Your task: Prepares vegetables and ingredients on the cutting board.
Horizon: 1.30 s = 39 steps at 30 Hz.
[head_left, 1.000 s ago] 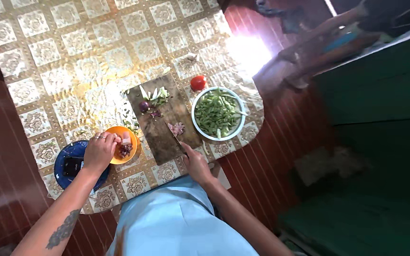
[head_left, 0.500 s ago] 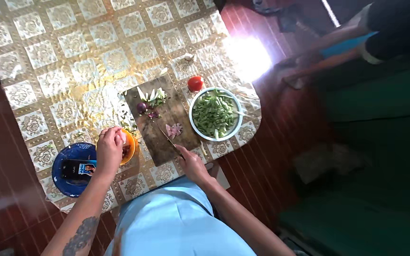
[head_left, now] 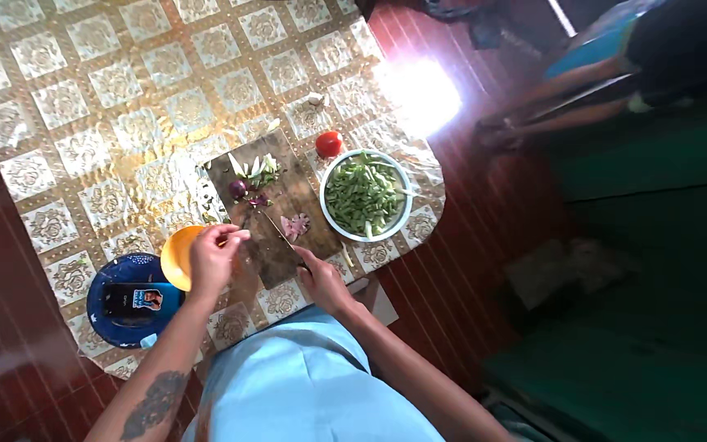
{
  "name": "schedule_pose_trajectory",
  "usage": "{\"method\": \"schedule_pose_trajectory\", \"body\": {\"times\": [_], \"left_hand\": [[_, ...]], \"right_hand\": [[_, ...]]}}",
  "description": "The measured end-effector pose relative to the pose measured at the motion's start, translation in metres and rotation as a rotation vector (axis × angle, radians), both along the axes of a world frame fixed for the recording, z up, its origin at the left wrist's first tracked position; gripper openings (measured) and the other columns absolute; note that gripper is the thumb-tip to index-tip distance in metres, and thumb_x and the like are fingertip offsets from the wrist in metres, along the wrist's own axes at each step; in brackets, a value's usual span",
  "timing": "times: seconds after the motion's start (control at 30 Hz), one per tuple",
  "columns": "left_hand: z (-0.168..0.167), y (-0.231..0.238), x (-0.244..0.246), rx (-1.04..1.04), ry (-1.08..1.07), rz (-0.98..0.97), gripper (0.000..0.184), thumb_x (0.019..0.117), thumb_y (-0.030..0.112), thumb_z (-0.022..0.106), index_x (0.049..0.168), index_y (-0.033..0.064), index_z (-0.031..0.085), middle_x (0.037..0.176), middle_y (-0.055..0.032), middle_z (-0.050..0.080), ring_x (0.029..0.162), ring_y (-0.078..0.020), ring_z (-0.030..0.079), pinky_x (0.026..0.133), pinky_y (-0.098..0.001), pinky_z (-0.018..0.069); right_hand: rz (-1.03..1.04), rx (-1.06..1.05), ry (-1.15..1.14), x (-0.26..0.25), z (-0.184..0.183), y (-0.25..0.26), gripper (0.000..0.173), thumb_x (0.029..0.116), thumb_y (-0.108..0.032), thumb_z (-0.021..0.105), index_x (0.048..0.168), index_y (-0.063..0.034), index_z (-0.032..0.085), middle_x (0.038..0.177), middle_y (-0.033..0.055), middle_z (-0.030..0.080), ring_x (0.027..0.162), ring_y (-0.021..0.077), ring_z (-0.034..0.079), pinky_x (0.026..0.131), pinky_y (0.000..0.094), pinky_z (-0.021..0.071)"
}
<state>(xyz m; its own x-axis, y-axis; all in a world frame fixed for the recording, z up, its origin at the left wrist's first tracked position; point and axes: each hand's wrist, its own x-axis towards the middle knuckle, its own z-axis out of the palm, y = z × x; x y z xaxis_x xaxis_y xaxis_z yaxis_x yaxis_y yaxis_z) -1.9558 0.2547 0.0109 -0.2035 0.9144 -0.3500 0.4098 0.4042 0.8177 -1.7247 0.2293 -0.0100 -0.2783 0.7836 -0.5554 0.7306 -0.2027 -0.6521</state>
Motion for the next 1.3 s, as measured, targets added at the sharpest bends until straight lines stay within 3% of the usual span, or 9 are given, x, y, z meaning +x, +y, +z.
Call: {"method": "schedule_pose_trajectory", "body": {"times": [0.2,0.33,0.57,0.73,0.87,0.97,1.03,1.13,1.3], "left_hand": [[-0.057,0.006,0.056,0.124,0.128,-0.19,0.015,0.0954,0.007,0.071,0.107,-0.0009,0.074,0.131,-0.0197,0.061,0.115,-0.0301,0.065,0.1,-0.0454,0.0537],[-0.075,-0.001,0.056,0.223,0.281,-0.274,0.018,0.0948,0.008,0.071,0.108,-0.0025,0.075,0.121,-0.0221,0.066,0.109,-0.0364,0.067,0.095,-0.0519,0.0547],[-0.074,0.001,0.059,0.198,0.373,-0.338,0.015,0.0904,0.002,0.069,0.102,-0.006,0.074,0.12,-0.0239,0.067,0.105,-0.0391,0.069,0.09,-0.0539,0.0569],[-0.072,0.004,0.06,0.176,0.39,-0.372,0.011,0.09,-0.001,0.069,0.097,-0.0076,0.074,0.115,-0.0243,0.068,0.1,-0.0391,0.07,0.088,-0.0538,0.0576],[-0.075,0.003,0.059,0.209,0.391,-0.307,0.01,0.0892,0.001,0.071,0.096,-0.0065,0.074,0.111,-0.0232,0.069,0.097,-0.0378,0.071,0.086,-0.0527,0.0582],[-0.075,0.003,0.058,0.199,0.351,-0.225,0.018,0.0901,0.003,0.071,0.107,-0.0025,0.075,0.111,-0.0214,0.071,0.099,-0.0367,0.071,0.087,-0.0533,0.0569],[-0.077,0.001,0.056,0.244,0.347,-0.228,0.017,0.0893,0.003,0.073,0.105,-0.0032,0.073,0.107,-0.0223,0.071,0.095,-0.0381,0.071,0.083,-0.0547,0.0576],[-0.076,0.001,0.056,0.261,0.368,-0.253,0.011,0.0887,0.006,0.076,0.09,-0.004,0.073,0.103,-0.0217,0.071,0.091,-0.0362,0.071,0.08,-0.0522,0.0585],[-0.075,0.001,0.055,0.223,0.366,-0.291,0.007,0.0865,-0.001,0.072,0.09,-0.0061,0.074,0.111,-0.023,0.07,0.096,-0.037,0.072,0.083,-0.0526,0.0584]], "right_hand": [[-0.053,-0.01,-0.103,0.011,-0.007,-0.002,0.051,0.1065,-0.01,0.044,0.157,-0.0122,0.041,0.122,0.023,0.068,0.104,0.0383,0.07,0.094,0.0538,0.0534],[0.004,0.057,-0.141,0.005,0.001,-0.013,0.059,0.1063,-0.009,0.041,0.163,-0.0193,0.031,0.125,0.024,0.067,0.097,0.0412,0.071,0.088,0.0552,0.0559],[0.107,-0.062,-0.249,0.001,0.004,-0.017,0.063,0.1076,-0.009,0.036,0.165,-0.03,0.021,0.126,0.0239,0.065,0.097,0.0405,0.07,0.087,0.054,0.0561],[0.121,-0.071,-0.24,-0.021,-0.001,0.002,0.065,0.1077,-0.005,0.036,0.166,-0.0266,0.017,0.13,0.0252,0.063,0.099,0.0414,0.07,0.089,0.0533,0.0558],[0.17,-0.067,-0.268,-0.023,-0.009,0.001,0.072,0.1064,-0.003,0.037,0.166,-0.0337,0.011,0.135,0.0263,0.058,0.096,0.042,0.07,0.085,0.054,0.0565],[0.143,-0.012,-0.26,-0.004,-0.01,-0.024,0.066,0.1066,-0.005,0.037,0.165,-0.0306,0.022,0.127,0.0255,0.063,0.092,0.0415,0.071,0.081,0.0541,0.0574],[0.095,0.03,-0.22,0.001,-0.007,-0.025,0.062,0.1063,-0.005,0.037,0.164,-0.0258,0.029,0.12,0.0245,0.067,0.09,0.0407,0.071,0.081,0.0534,0.0573],[0.088,0.06,-0.198,-0.003,0.002,-0.014,0.062,0.1058,-0.005,0.037,0.164,-0.0236,0.028,0.119,0.0228,0.067,0.09,0.039,0.071,0.08,0.052,0.0576],[0.172,-0.07,-0.25,-0.012,0.005,-0.008,0.065,0.1072,-0.005,0.034,0.166,-0.029,0.019,0.13,0.0233,0.063,0.097,0.04,0.071,0.086,0.0528,0.0566]]}}
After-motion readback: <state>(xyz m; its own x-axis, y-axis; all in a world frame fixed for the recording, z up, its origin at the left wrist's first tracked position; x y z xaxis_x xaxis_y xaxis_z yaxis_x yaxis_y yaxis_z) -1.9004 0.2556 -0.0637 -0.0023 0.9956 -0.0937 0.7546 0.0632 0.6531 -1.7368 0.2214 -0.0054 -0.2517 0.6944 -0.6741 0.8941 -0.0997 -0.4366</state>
